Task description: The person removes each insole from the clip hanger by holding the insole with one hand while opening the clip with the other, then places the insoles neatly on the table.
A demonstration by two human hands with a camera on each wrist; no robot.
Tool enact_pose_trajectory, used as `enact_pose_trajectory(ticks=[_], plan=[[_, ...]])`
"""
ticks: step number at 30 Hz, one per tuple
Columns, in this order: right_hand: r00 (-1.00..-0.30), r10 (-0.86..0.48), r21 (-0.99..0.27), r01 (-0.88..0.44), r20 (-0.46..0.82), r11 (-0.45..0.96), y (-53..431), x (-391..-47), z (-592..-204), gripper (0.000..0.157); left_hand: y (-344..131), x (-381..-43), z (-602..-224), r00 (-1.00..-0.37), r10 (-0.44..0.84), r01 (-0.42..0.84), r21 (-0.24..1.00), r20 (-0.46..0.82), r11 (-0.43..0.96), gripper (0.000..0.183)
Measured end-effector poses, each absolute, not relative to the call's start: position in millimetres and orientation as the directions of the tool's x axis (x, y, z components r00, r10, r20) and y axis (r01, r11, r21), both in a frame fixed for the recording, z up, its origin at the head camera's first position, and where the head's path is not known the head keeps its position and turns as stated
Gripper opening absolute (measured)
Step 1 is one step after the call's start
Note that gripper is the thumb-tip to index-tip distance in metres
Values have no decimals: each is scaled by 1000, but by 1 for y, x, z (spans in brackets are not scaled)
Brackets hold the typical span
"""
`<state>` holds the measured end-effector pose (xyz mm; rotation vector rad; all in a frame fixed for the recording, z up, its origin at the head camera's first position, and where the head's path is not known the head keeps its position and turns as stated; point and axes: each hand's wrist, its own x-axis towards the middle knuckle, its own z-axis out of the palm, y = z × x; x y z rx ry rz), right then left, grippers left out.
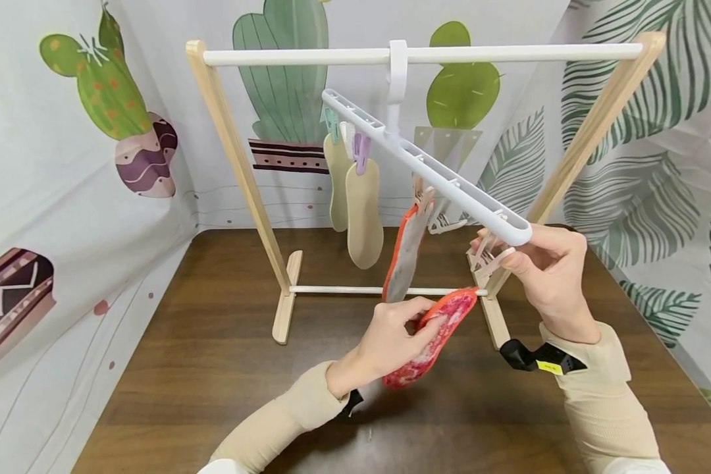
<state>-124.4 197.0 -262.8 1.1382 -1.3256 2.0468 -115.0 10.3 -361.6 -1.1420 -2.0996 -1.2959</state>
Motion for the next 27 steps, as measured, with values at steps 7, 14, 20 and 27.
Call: enact_pose_trajectory(ticks=[7,14,20,27], plan=[[-552,-80,-530,-735,830,-423,198,-125,-263,25,1,-117,-363,-618,444,781,570,649,254,4],[-568,-66,-535,-721,820,-441,203,-130,-268,38,-4,-118,-365,-635,448,767,583,630,268,4],[-576,-45,-524,-705,816,-478,205,-133,-271,38,-9,-117,-368,-697,433,704,663,572,256,5],[-562,-17,-491,-706,827,-510,206,-137,-271,37,-17,-120,-373,-791,424,575,773,441,269,8]])
